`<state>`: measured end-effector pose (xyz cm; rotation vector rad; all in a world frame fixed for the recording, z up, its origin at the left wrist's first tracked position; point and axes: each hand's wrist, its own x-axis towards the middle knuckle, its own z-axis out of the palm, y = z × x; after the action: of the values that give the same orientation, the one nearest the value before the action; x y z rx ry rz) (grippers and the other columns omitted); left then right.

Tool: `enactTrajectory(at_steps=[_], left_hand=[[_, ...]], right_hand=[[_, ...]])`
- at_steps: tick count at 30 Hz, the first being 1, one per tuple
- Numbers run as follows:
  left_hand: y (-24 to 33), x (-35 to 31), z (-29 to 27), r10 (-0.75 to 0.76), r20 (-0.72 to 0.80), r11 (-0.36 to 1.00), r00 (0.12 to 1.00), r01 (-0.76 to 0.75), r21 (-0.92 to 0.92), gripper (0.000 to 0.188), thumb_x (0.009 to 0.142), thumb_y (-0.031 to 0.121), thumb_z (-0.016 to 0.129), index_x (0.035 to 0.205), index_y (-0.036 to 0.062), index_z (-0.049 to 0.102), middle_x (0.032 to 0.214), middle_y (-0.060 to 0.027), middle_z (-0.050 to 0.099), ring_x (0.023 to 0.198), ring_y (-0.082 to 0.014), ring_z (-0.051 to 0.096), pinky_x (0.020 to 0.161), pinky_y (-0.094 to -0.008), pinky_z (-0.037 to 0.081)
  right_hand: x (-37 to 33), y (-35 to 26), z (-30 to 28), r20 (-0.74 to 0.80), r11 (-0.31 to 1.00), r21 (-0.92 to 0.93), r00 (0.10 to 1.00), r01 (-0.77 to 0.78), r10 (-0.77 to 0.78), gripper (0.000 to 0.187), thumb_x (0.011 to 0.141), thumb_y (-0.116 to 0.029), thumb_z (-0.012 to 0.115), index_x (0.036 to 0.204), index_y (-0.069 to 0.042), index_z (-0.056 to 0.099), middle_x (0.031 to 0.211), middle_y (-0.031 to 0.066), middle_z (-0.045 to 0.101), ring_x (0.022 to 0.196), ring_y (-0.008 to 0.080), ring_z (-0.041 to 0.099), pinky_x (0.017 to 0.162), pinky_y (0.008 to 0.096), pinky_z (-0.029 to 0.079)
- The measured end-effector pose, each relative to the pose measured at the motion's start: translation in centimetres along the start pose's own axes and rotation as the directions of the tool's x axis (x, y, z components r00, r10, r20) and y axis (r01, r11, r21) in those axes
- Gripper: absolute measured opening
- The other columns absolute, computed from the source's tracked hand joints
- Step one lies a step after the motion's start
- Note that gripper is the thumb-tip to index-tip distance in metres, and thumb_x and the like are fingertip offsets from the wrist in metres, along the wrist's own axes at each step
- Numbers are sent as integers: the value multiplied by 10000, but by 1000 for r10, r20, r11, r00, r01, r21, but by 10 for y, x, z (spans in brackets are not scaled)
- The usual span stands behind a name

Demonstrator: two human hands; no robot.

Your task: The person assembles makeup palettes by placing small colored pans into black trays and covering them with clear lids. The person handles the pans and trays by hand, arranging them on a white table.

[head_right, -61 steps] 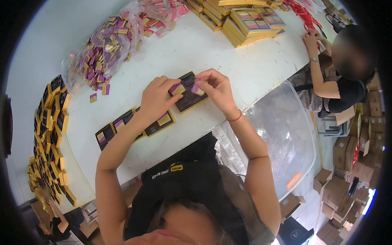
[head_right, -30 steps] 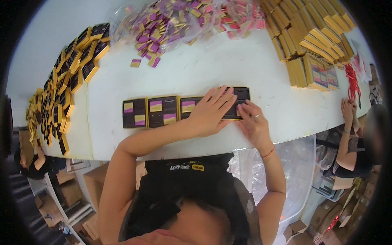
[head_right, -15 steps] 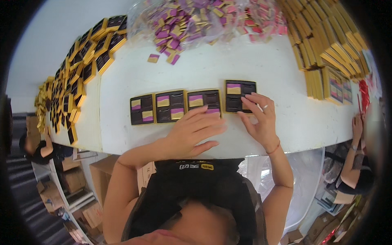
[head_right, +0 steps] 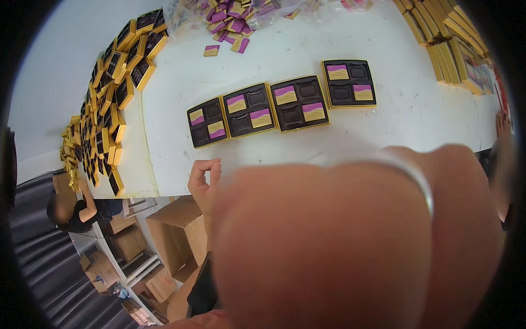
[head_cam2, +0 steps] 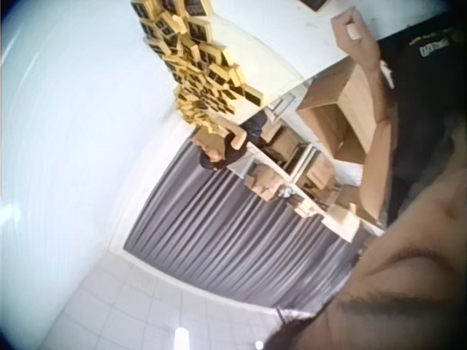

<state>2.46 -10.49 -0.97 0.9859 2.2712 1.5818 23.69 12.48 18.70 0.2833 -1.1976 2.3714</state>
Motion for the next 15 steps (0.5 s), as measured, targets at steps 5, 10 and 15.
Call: enactTrajectory(at_steps=[5, 10, 15], left_hand=[[-4, 6, 2, 24, 80, 1000, 997, -24, -7, 51, 857, 1, 666, 905, -1, 681, 819, -64, 616, 747, -143, 574, 722, -259, 454], [3, 13, 10, 71, 138, 997, 988, -65, -46, 61, 849, 3, 680, 910, 8, 686, 827, -66, 623, 748, -145, 578, 717, -261, 456], [4, 10, 16, 92, 158, 995, 983, -83, -63, 65, 847, 2, 683, 912, 9, 687, 832, -70, 629, 746, -144, 580, 712, -262, 458]], right_hand=[[3, -10, -2, 128, 985, 9, 977, -174, 172, 202, 704, 57, 809, 661, -35, 634, 688, 93, 642, 713, 192, 674, 629, 313, 574], [-9, -14, -3, 184, 988, 37, 973, -148, 138, 168, 700, 57, 806, 693, -19, 657, 740, 130, 672, 722, 213, 689, 653, 317, 593], [-19, -3, -13, 345, 978, 173, 937, -114, 48, 112, 817, -7, 699, 718, 31, 664, 790, 191, 692, 713, 289, 693, 610, 363, 571]])
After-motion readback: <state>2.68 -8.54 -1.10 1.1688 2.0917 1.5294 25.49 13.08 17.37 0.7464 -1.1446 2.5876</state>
